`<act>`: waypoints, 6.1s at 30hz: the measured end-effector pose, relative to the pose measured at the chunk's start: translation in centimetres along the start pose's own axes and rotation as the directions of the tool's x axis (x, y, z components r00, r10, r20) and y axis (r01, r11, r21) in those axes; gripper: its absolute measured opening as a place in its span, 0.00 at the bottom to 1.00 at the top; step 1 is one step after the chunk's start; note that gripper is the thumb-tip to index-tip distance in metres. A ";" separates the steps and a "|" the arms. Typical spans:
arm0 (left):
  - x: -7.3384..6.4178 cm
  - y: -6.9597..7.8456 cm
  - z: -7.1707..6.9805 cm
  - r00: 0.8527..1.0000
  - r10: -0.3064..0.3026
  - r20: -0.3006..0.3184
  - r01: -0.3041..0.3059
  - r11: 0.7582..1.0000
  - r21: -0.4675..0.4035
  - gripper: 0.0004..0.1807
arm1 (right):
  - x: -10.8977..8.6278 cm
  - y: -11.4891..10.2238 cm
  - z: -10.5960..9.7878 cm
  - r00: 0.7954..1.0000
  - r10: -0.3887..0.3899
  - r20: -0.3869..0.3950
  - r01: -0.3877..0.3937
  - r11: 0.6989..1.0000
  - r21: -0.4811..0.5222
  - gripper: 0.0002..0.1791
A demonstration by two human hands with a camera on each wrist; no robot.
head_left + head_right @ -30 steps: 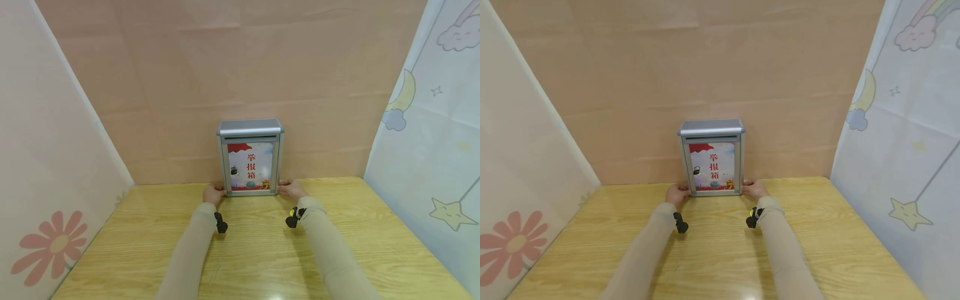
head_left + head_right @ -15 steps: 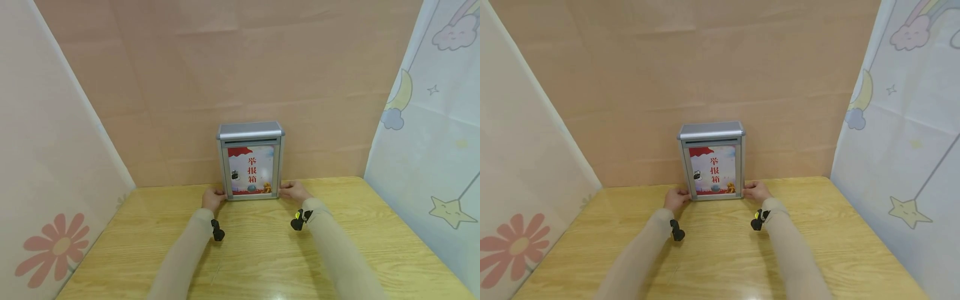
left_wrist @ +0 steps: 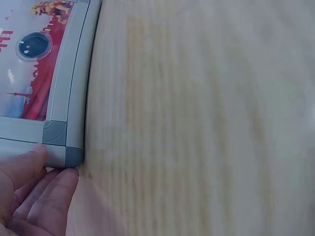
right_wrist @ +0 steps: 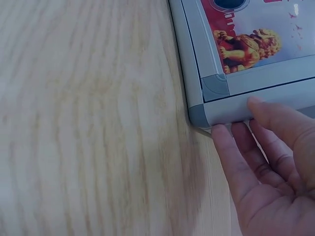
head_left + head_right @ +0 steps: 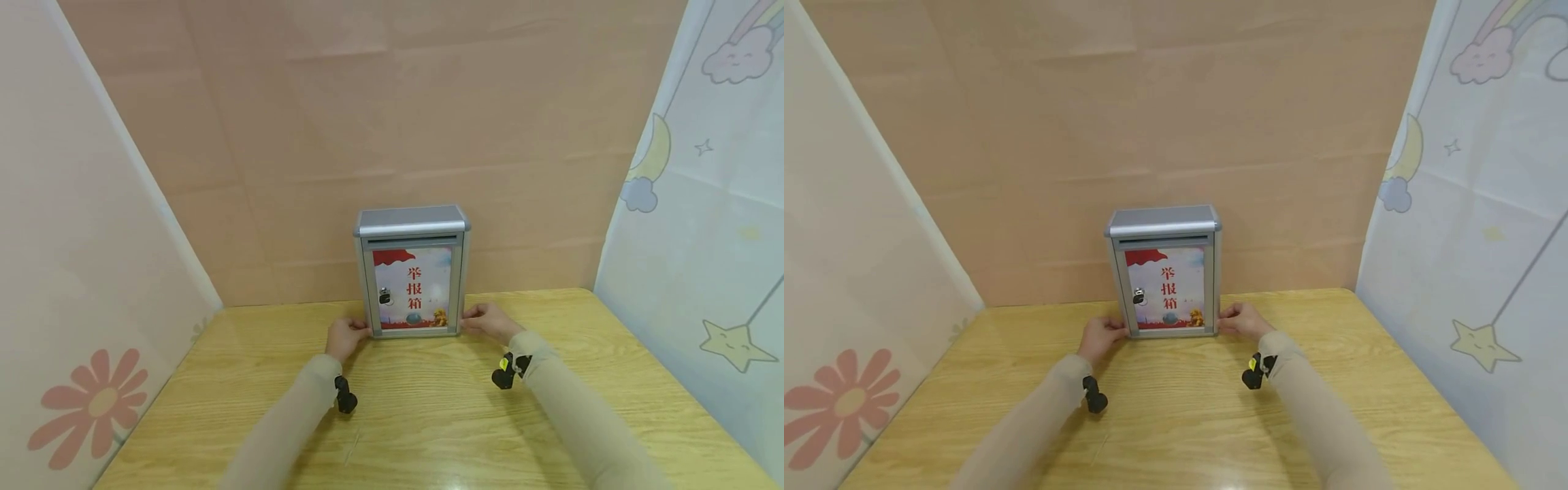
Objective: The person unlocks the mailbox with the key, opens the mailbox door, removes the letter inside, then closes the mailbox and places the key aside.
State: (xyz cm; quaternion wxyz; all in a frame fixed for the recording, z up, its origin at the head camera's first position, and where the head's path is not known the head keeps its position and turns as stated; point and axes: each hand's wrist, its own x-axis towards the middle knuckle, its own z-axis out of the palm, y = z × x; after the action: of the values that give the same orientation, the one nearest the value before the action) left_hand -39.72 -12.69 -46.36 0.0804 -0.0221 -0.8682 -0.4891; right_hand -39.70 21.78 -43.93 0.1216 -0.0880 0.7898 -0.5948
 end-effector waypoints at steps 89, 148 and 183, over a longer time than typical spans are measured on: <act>0.8 0.6 -1.0 0.979 -0.145 0.143 0.157 0.985 -0.078 0.09 | -2.1 -8.7 4.6 0.966 0.050 0.253 0.044 0.935 -0.353 0.11; -0.4 1.6 -1.3 0.984 -0.121 0.129 0.129 0.990 -0.056 0.08 | 2.1 -10.5 14.6 0.931 0.233 0.280 -0.361 0.488 0.795 0.08; -0.1 1.3 -1.4 0.982 -0.141 0.129 0.152 0.985 -0.080 0.09 | 2.4 -11.6 14.2 0.950 0.276 0.144 -0.311 0.836 0.451 0.14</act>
State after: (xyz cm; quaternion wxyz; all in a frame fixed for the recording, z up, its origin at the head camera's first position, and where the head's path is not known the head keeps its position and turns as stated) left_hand -39.33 -13.23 -44.59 -0.0105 0.0082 -0.8479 -0.5300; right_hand -37.80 4.86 -36.72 0.2575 0.0444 0.6217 -0.7384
